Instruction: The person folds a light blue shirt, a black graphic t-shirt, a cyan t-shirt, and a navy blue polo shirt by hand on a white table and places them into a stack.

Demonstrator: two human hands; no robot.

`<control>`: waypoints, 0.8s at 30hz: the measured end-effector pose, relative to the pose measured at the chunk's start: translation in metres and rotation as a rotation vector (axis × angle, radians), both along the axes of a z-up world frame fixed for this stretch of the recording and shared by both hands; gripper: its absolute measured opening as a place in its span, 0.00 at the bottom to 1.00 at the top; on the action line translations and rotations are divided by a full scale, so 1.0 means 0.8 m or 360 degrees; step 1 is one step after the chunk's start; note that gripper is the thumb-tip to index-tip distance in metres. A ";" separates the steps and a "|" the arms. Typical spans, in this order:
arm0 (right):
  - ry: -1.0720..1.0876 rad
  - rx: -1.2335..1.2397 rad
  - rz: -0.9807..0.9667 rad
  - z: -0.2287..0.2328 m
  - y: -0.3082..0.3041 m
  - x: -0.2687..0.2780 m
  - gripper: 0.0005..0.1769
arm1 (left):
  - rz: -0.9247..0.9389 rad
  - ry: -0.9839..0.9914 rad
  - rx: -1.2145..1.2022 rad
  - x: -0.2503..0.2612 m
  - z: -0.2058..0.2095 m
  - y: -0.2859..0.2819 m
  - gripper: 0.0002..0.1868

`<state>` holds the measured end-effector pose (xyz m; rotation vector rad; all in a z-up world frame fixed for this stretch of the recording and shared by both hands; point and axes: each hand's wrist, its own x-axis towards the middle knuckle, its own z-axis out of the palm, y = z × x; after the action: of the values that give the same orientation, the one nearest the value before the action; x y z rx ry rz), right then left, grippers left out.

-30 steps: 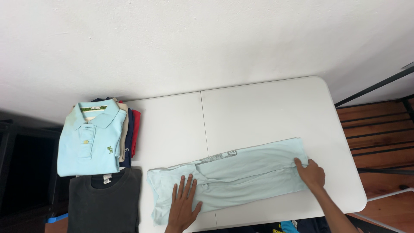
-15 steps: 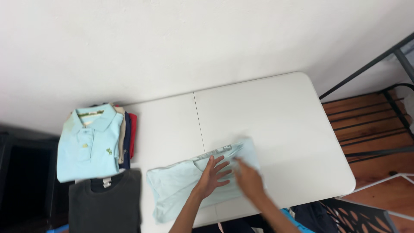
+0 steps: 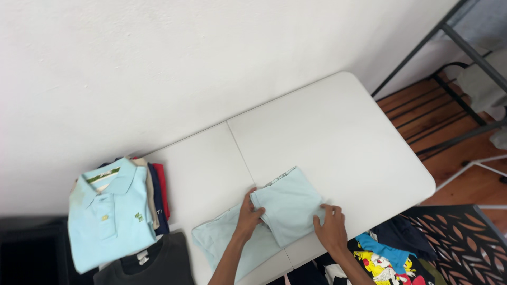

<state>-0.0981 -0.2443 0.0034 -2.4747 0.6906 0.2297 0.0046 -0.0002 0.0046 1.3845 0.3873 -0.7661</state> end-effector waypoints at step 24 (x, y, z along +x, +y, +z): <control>0.0228 0.0645 -0.0607 -0.065 -0.189 0.051 0.22 | -0.1782 -0.1557 0.0956 0.246 -0.134 -0.252 0.18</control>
<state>-0.0574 -0.3954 -0.0483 -1.9156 1.0452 0.3620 0.2016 -0.2019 -0.1029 2.3611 -1.1054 -0.7342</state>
